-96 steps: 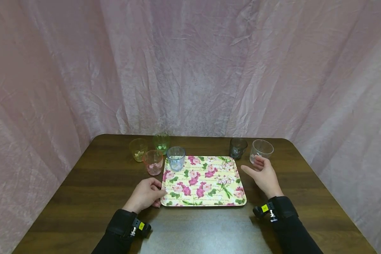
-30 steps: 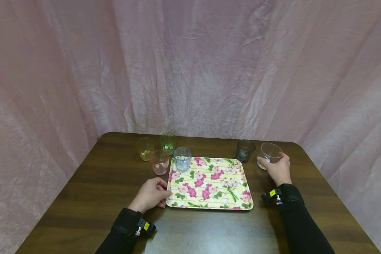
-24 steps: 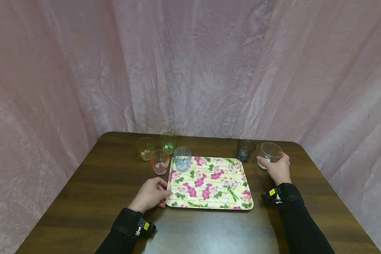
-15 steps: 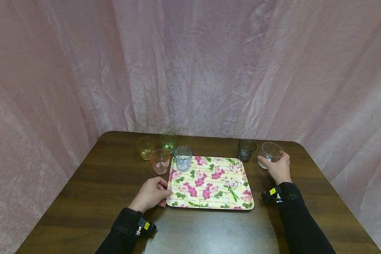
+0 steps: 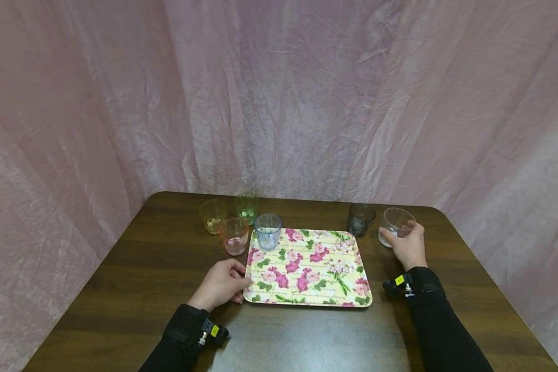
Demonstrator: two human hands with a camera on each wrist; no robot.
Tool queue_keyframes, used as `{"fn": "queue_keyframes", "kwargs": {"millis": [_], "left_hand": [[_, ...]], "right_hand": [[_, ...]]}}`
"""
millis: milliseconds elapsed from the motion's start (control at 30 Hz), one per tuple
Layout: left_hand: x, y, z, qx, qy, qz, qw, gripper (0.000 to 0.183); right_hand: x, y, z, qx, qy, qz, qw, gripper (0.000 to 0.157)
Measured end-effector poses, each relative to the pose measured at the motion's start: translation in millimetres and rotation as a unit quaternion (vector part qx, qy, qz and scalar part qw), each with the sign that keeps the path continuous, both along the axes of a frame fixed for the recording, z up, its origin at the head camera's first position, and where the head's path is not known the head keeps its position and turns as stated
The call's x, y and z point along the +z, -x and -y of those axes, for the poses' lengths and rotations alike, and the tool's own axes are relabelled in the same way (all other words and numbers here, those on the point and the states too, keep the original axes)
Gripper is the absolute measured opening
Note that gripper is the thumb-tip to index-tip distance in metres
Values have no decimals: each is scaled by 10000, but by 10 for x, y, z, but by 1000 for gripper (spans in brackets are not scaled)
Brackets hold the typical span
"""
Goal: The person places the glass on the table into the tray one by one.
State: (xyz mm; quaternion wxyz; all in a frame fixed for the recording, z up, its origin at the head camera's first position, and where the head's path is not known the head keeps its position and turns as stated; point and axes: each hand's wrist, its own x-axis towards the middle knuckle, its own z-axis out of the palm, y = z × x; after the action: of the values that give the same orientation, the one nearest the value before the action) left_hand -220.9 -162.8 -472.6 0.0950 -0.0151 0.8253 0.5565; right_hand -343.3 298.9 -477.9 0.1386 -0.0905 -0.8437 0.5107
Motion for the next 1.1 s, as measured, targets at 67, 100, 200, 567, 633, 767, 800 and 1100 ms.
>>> {"fn": "queue_keyframes", "kwargs": {"millis": [67,100,200,567,633,767,800,1100], "left_hand": [[3,3,0,-4,0,14,10000,22],[6,2,0,-1,3,18,10000,22],[10,2,1,-7,4,16,10000,22],[8,-12,18,-107,-93,-28,9999,23],[8,-15,17,-106,-93,-37,9999,23],[7,-19,14,-94,-116,-29,9999,24],[4,-19,14,-94,-118,-28,9999,24],[-3,-8,12,-76,-92,-20,9999,24]], "right_hand": [[9,-5,5,24,-11,6,10000,97],[13,-6,7,36,-16,11,10000,97],[34,-24,8,56,-34,-1,10000,97],[95,-44,-20,107,-44,2,9999,97],[108,-44,-24,105,-57,14,9999,98],[142,-57,-30,142,-58,36,9999,99],[151,-62,-32,160,-44,40,9999,100],[252,-114,-43,293,-31,45,9996,102]]}}
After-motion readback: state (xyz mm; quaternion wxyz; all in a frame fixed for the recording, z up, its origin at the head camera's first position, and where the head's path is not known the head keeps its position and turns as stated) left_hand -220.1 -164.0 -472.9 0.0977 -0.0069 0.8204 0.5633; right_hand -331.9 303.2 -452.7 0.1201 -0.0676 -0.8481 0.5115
